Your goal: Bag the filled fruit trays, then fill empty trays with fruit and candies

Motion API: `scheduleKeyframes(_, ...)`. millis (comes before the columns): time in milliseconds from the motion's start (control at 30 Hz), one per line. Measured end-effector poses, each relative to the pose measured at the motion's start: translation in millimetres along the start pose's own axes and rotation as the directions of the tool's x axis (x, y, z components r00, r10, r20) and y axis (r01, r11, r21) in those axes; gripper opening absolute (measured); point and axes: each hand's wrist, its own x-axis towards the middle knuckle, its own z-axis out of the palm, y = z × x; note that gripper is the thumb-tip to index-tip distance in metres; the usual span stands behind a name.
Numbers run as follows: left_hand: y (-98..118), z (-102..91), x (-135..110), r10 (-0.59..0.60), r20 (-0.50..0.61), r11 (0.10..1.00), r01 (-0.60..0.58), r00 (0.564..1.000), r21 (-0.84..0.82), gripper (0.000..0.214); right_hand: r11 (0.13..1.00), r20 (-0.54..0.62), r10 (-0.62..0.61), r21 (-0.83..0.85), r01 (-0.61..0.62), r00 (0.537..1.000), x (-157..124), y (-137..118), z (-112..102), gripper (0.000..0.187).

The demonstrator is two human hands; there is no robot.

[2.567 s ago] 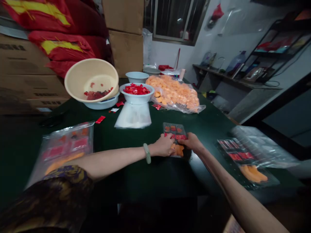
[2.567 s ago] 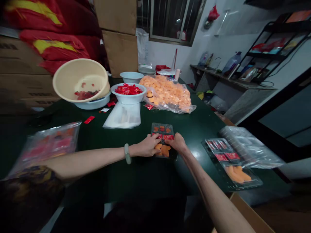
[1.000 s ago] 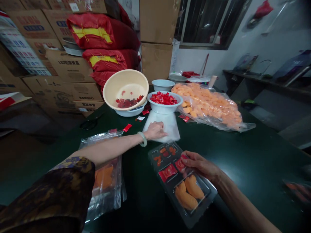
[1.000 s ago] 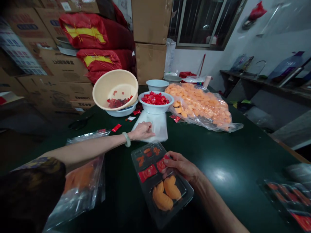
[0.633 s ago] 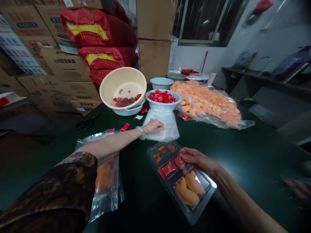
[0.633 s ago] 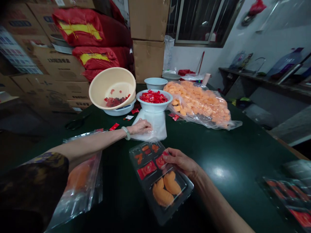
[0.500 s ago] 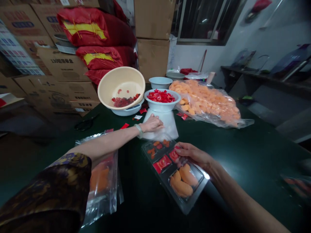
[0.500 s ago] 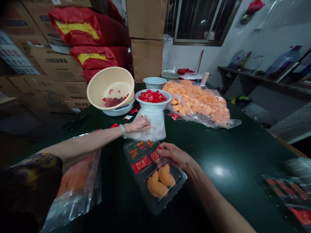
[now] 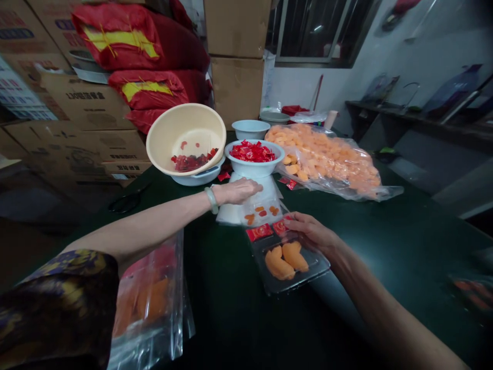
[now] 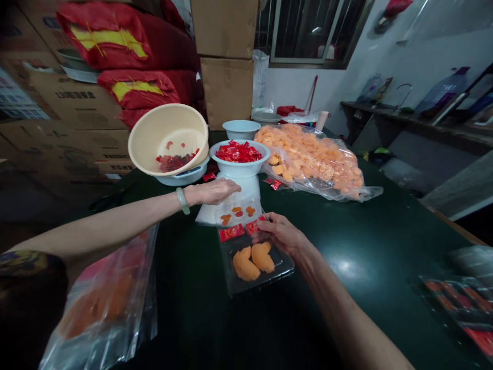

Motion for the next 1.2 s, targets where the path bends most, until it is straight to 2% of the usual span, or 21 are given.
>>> scheduleKeyframes(100, 9, 4.0, 2, 0.02, -0.025, 0.996, -0.017, 0.999, 0.087, 0.019, 1.0, 0.062, 0.026, -0.012, -0.025, 0.998, 2, 1, 3, 0.024)
scheduleKeyframes(200, 11, 8.7, 4, 0.04, -0.019, 0.993, -0.037, 0.999, 0.116, 0.025, 0.999, 0.129, 0.036, -0.009, -0.035, 0.991, 4, 2, 9, 0.026)
scheduleKeyframes(367, 4, 10.3, 2, 0.058, 0.0, 0.994, -0.058, 0.998, 0.094, 0.029, 1.0, 0.116, 0.014, 0.02, -0.017, 0.993, 5, -1, 12, 0.032)
scheduleKeyframes(433, 1, 8.4, -1, 0.061, -0.008, 0.994, -0.06, 0.998, 0.089, 0.033, 0.999, 0.103, -0.015, 0.043, 0.011, 0.995, 5, -4, 8, 0.044)
scheduleKeyframes(567, 0, 3.1, -4, 0.045, -0.09, 0.998, -0.041, 0.995, 0.043, 0.033, 0.999, 0.026, -0.037, 0.037, 0.036, 0.999, 7, -9, 0, 0.082)
scheduleKeyframes(633, 2, 1.0, -2, 0.014, -0.145, 1.0, -0.011, 0.989, 0.02, 0.03, 0.999, 0.016, -0.023, 0.024, 0.023, 1.0, 8, -10, 1, 0.09)
scheduleKeyframes(767, 4, 0.7, 9, -0.167, -0.193, 0.983, 0.149, 0.967, -0.103, 0.026, 0.999, 0.116, 0.011, -0.035, -0.007, 0.993, 5, -11, 9, 0.089)
scheduleKeyframes(833, 4, 4.2, 15, -0.201, -0.151, 0.971, 0.176, 0.968, -0.163, 0.03, 0.997, 0.159, 0.048, -0.075, -0.037, 0.986, -1, -9, 13, 0.094)
scheduleKeyframes(1033, 1, 28.3, 17, -0.066, 0.059, 0.951, 0.081, 0.996, -0.298, 0.039, 0.984, 0.235, 0.152, -0.126, -0.125, 0.96, -17, 4, 13, 0.097)
scheduleKeyframes(1200, 8, 37.4, 10, -0.083, 0.038, 0.942, 0.091, 0.996, -0.323, 0.017, 0.982, 0.26, 0.179, -0.109, -0.155, 0.949, -22, 11, 8, 0.093)
